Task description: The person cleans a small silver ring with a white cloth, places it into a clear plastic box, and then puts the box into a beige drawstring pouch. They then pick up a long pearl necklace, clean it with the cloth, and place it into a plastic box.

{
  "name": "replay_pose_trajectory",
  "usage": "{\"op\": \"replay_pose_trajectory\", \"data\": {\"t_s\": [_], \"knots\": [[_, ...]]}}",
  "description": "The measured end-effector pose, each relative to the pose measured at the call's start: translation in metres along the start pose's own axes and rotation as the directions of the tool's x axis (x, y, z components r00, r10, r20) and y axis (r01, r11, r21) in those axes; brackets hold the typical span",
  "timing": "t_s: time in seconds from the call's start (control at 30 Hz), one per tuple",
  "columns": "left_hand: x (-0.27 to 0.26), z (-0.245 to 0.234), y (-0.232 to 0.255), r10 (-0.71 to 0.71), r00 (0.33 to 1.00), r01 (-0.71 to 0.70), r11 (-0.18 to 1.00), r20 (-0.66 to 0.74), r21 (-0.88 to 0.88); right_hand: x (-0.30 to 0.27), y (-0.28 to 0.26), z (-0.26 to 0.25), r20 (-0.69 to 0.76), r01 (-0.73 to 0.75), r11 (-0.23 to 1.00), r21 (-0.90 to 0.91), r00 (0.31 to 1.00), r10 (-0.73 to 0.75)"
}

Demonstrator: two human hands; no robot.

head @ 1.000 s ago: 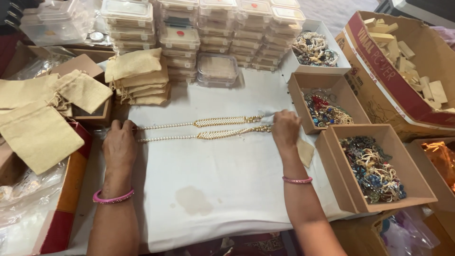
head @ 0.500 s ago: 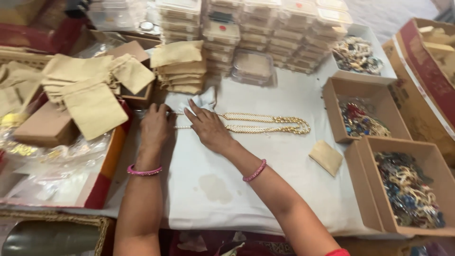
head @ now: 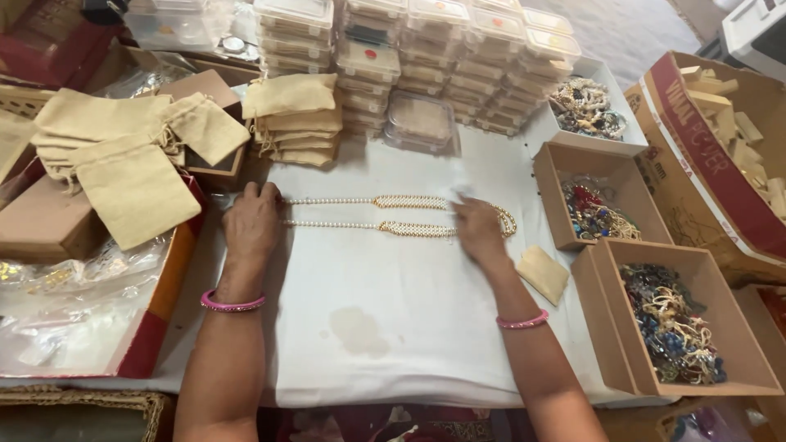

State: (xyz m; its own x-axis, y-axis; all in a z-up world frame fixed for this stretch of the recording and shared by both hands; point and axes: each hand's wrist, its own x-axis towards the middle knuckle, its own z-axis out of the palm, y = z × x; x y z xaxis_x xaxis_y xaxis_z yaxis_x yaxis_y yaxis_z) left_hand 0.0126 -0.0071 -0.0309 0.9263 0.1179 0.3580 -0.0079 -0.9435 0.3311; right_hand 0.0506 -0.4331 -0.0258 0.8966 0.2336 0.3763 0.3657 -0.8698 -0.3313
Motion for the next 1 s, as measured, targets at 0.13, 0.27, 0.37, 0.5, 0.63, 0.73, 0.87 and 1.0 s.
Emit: {"op": "replay_pose_trajectory", "data": {"t_s": [0.13,0.27,0.37,0.5,0.63,0.73,0.87,1.0], "knots": [[-0.003,-0.009,0.019,-0.008,1.0,0.009,0.998,-0.015,0.063,0.0,0.02,-0.014,-0.029,-0.219,0.956,-0.196,0.976,0.218],[-0.007,-0.017,0.045,0.306,0.933,-0.269,0.943,-0.19,0.198,0.002,-0.019,-0.023,-0.105,0.06,0.989,-0.134,0.992,-0.074],[-0.009,-0.016,0.041,0.348,0.922,-0.346,0.937,-0.17,0.044,0.0,-0.025,-0.019,-0.037,0.265,0.963,0.048,0.964,-0.263],[-0.006,-0.016,0.03,0.216,0.976,-0.212,0.972,-0.026,0.106,-0.002,0.035,-0.008,-0.034,0.107,0.993,0.05,0.994,-0.105],[-0.003,-0.014,0.034,0.215,0.976,-0.207,0.965,-0.035,0.161,-0.002,0.055,-0.023,-0.076,-0.192,0.973,-0.131,0.98,0.183],[-0.002,-0.02,0.054,0.186,0.981,-0.176,0.969,-0.044,0.17,-0.005,0.046,-0.021,-0.215,-0.257,0.898,-0.358,0.958,0.189],[0.008,0.005,0.106,0.238,0.971,-0.232,0.956,0.012,-0.178,-0.005,-0.012,-0.009,-0.31,0.217,0.961,-0.172,0.914,-0.261],[0.02,0.087,0.114,0.462,0.865,-0.442,0.886,0.197,-0.138,-0.007,-0.047,-0.011,-0.025,0.471,0.873,-0.125,0.879,-0.477]]}}
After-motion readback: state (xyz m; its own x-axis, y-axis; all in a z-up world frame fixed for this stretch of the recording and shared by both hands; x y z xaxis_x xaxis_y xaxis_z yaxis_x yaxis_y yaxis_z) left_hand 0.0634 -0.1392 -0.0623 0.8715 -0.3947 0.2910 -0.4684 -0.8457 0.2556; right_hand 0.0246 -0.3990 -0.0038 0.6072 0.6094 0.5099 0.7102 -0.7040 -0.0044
